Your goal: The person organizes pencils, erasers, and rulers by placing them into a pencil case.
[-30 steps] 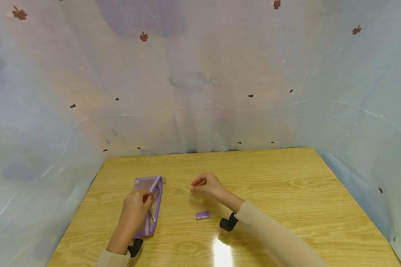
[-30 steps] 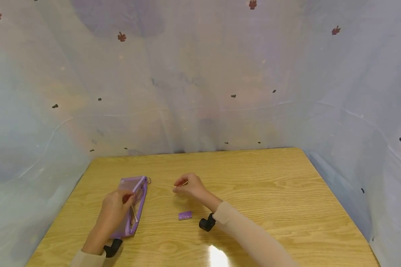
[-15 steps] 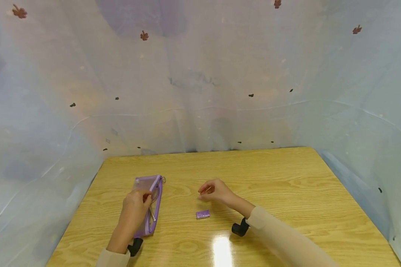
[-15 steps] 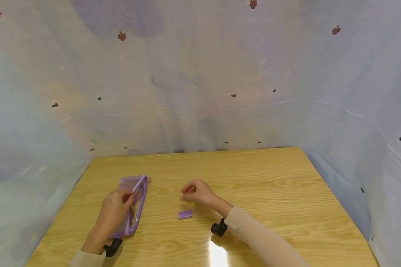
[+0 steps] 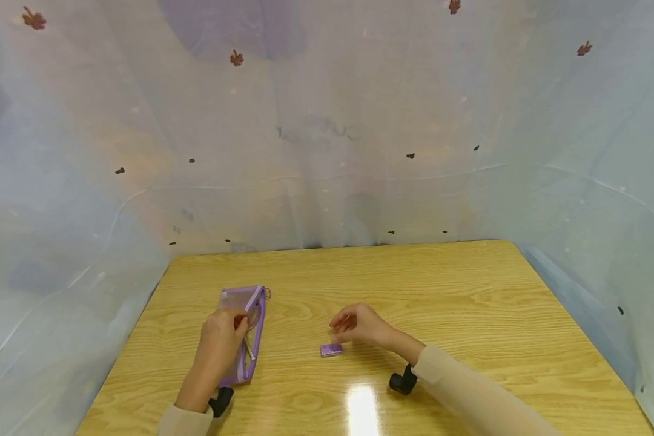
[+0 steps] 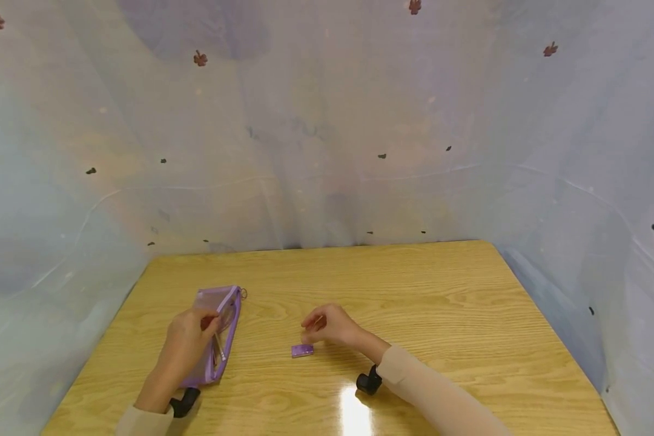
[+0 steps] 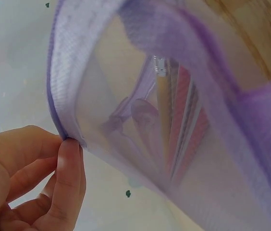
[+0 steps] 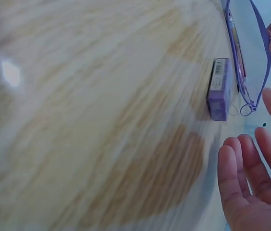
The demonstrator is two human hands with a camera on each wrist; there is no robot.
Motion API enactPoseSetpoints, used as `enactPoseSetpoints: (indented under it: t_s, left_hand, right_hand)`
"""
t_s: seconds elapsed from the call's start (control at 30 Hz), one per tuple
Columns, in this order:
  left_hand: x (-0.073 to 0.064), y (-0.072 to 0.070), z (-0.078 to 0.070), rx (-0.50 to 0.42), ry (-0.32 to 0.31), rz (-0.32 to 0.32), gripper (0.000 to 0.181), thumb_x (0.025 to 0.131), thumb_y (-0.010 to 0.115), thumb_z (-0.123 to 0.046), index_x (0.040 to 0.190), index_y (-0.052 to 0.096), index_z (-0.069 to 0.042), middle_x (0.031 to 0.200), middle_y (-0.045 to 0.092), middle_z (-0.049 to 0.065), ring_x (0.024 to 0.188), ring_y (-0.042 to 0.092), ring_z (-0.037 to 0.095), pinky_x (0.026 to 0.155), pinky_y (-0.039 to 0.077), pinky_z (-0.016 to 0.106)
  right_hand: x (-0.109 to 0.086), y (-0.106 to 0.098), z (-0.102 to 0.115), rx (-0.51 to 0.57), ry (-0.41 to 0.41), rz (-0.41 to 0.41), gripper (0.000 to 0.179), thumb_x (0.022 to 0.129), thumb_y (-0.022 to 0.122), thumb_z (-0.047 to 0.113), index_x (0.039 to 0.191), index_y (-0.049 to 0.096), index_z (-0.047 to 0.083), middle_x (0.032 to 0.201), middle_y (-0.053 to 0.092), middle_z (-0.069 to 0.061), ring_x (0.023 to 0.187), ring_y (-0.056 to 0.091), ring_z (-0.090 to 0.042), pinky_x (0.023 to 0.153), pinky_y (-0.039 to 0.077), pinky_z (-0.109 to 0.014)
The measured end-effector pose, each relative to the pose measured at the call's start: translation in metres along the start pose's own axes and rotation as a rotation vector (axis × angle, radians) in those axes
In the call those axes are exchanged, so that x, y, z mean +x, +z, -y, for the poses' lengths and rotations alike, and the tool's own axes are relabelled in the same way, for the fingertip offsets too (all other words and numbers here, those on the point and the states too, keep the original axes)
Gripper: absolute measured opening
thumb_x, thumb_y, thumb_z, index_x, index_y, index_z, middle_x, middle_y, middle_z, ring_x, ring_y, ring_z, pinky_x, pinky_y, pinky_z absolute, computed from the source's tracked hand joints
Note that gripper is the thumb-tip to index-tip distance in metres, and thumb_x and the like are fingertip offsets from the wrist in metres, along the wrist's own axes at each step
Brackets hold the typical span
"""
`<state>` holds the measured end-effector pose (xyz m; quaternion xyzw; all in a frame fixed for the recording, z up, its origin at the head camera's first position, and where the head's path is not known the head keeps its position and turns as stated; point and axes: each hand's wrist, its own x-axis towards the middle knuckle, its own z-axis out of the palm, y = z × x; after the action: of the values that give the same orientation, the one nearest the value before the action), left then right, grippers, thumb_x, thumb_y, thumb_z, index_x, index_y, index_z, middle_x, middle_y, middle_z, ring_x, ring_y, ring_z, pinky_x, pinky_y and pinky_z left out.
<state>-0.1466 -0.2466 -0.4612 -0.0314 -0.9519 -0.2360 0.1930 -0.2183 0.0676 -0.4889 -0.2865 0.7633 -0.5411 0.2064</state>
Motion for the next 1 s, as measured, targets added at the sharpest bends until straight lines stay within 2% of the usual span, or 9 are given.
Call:
enactPoseSetpoints:
  t_s: [0.3, 0.7, 1.0]
  left_hand:
    - [0.000, -0.001, -0.001, -0.008, 0.019, -0.014, 0.005, 0.085, 0.072, 0.004, 0.087, 0.073, 0.007, 0.081, 0.067, 0.017, 0.070, 0.064, 0.025, 0.058, 0.053, 0.036]
    - [-0.001, 0.000, 0.000, -0.002, -0.010, 0.000, 0.006, 0.085, 0.073, 0.002, 0.089, 0.074, 0.007, 0.080, 0.067, 0.015, 0.070, 0.063, 0.024, 0.059, 0.053, 0.037]
    - [-0.001, 0.001, 0.000, -0.007, -0.004, -0.004, 0.006, 0.085, 0.073, 0.003, 0.089, 0.074, 0.007, 0.080, 0.066, 0.015, 0.069, 0.063, 0.023, 0.058, 0.053, 0.036]
  right_hand:
    - [-0.002, 0.002, -0.010, -0.061, 0.014, 0.009, 0.030, 0.079, 0.082, 0.000, 0.106, 0.070, -0.007, 0.100, 0.070, -0.017, 0.084, 0.064, -0.019, 0.073, 0.054, -0.024]
    - [-0.008, 0.008, -0.013, -0.043, -0.045, 0.027, 0.034, 0.075, 0.084, -0.005, 0.106, 0.069, -0.008, 0.102, 0.069, -0.020, 0.087, 0.066, -0.028, 0.075, 0.055, -0.027]
    - [-0.010, 0.012, -0.017, -0.130, -0.088, 0.009, 0.035, 0.073, 0.088, 0.001, 0.103, 0.072, -0.001, 0.100, 0.071, -0.010, 0.088, 0.064, -0.021, 0.078, 0.055, -0.028]
